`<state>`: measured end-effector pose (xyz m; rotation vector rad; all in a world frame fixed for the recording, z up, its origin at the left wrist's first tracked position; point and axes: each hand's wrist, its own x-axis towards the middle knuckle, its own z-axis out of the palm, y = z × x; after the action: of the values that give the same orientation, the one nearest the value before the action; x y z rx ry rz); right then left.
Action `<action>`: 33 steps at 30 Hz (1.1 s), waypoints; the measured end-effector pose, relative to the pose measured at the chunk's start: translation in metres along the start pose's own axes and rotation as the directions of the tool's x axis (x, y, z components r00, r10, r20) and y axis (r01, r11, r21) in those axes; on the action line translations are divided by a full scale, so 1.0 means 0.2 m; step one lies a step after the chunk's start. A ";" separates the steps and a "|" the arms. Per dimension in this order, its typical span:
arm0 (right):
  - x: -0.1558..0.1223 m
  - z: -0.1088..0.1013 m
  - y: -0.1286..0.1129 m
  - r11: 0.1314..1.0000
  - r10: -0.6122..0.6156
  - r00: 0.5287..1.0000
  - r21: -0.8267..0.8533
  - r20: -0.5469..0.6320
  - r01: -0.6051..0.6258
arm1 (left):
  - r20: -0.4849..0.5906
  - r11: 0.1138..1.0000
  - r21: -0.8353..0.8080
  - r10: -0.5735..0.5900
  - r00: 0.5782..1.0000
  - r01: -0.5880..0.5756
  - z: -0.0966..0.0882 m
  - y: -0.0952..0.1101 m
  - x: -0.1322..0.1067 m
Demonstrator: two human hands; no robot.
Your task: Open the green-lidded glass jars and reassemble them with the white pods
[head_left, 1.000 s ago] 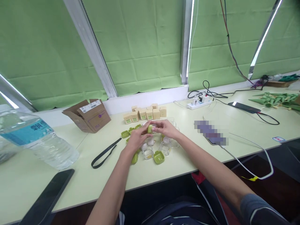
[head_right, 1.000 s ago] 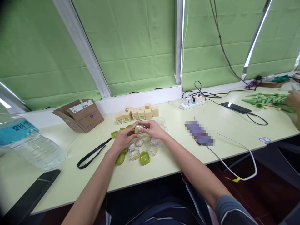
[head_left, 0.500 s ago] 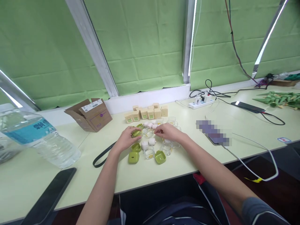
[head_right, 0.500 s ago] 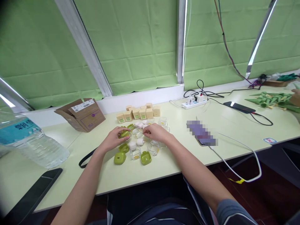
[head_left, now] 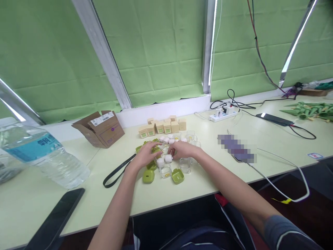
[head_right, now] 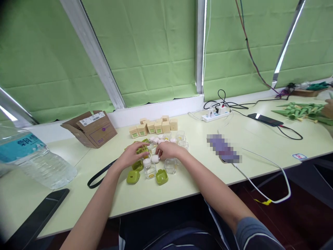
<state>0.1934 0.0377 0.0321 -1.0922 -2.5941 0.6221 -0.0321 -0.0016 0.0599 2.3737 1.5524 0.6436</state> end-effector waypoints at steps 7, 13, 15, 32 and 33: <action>-0.07 -0.04 0.03 0.998 -0.053 0.992 0.039 -0.113 0.058 | -0.015 0.971 -0.028 0.237 0.971 -0.237 0.04 0.19 -0.14; -0.10 -0.06 0.03 0.996 -0.025 0.977 0.082 -0.213 0.043 | 0.084 0.926 0.005 0.376 0.923 -0.378 0.08 0.34 -0.20; -0.10 -0.06 0.02 0.995 -0.029 0.971 0.085 -0.235 0.050 | 0.168 0.912 0.023 0.400 0.901 -0.409 0.08 0.38 -0.22; -0.07 -0.06 0.02 0.797 0.147 0.764 0.532 -0.629 0.285 | -0.163 0.992 -0.064 0.100 0.982 -0.112 -0.04 0.25 0.02; -0.07 -0.06 0.01 0.774 0.154 0.766 0.558 -0.624 0.300 | -0.193 0.992 -0.075 0.083 0.978 -0.099 -0.02 0.23 0.06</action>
<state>0.2097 0.0323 0.0406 -0.7631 -1.6186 0.8350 0.0077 -0.0107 0.0858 2.3909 1.4618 0.9617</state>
